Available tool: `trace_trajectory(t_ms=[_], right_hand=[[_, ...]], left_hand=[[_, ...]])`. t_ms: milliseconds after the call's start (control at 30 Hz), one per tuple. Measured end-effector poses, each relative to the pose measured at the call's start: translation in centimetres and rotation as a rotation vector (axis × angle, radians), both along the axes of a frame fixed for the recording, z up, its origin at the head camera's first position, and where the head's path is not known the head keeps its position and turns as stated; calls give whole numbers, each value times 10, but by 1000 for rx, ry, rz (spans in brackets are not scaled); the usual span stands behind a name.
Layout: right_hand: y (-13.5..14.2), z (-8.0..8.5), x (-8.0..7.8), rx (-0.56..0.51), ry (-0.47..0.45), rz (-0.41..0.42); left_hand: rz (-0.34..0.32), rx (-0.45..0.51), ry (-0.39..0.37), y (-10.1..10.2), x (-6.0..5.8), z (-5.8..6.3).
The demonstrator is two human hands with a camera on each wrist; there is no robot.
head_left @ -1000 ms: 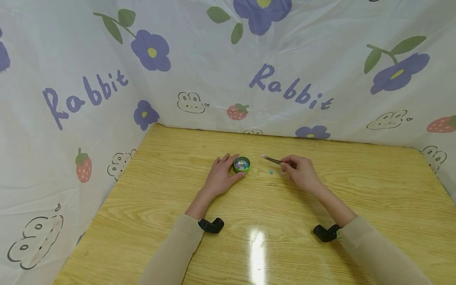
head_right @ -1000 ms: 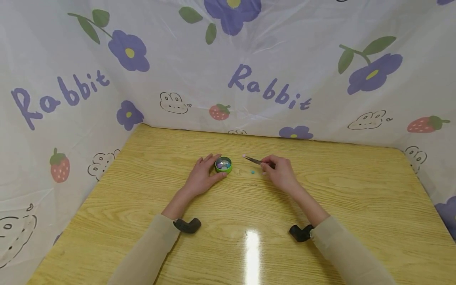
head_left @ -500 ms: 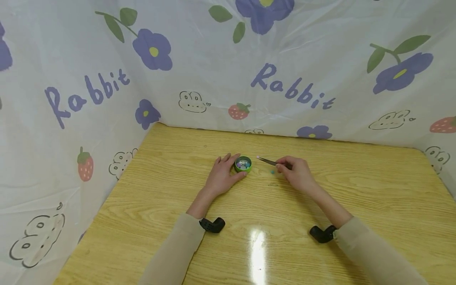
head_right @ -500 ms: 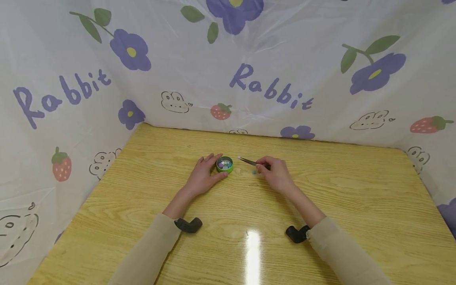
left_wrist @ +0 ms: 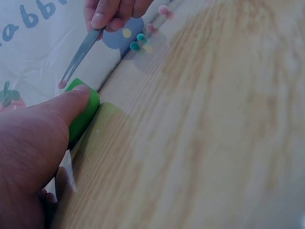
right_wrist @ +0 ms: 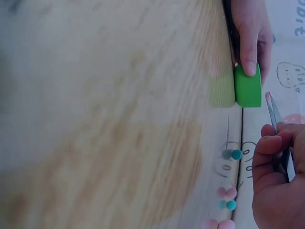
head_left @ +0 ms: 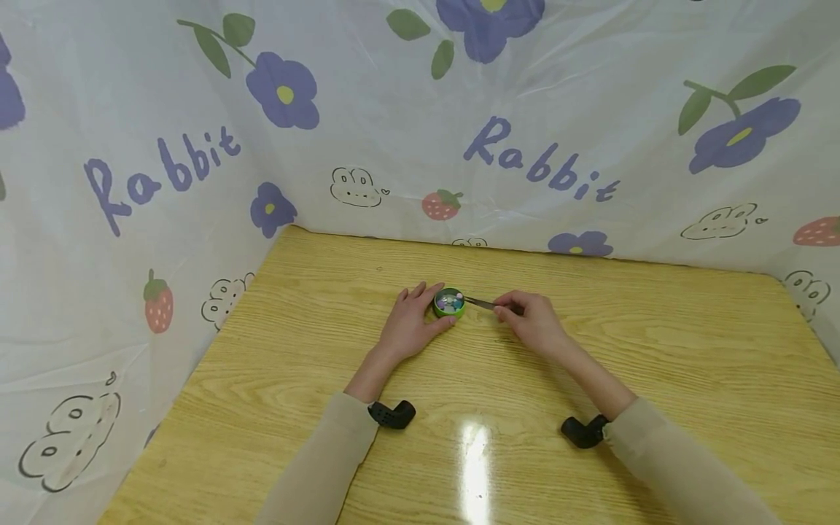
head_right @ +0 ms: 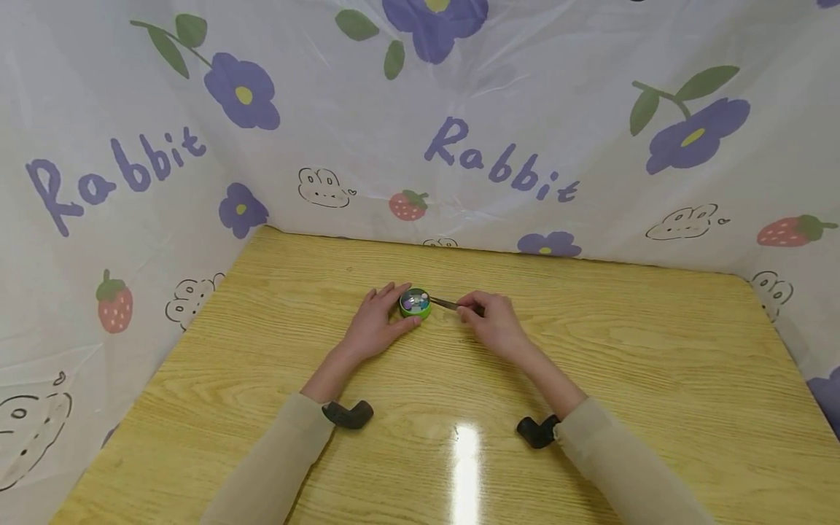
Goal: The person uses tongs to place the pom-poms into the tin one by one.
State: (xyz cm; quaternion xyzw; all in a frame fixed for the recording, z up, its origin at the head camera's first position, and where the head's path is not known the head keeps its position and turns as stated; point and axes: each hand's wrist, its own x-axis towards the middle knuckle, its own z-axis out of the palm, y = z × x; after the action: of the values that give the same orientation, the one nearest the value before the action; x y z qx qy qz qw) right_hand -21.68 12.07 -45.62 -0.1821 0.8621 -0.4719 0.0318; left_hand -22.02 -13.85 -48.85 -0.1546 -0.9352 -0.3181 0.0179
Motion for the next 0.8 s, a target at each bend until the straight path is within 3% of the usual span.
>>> trace_trajectory(t_ms=[467, 800], right_hand=[[-1, -3, 1, -30, -47, 20], [20, 0, 1, -5, -30, -30]], left_hand=[[2, 2, 2, 0, -1, -2], [-2, 16, -16, -1, 0, -1]])
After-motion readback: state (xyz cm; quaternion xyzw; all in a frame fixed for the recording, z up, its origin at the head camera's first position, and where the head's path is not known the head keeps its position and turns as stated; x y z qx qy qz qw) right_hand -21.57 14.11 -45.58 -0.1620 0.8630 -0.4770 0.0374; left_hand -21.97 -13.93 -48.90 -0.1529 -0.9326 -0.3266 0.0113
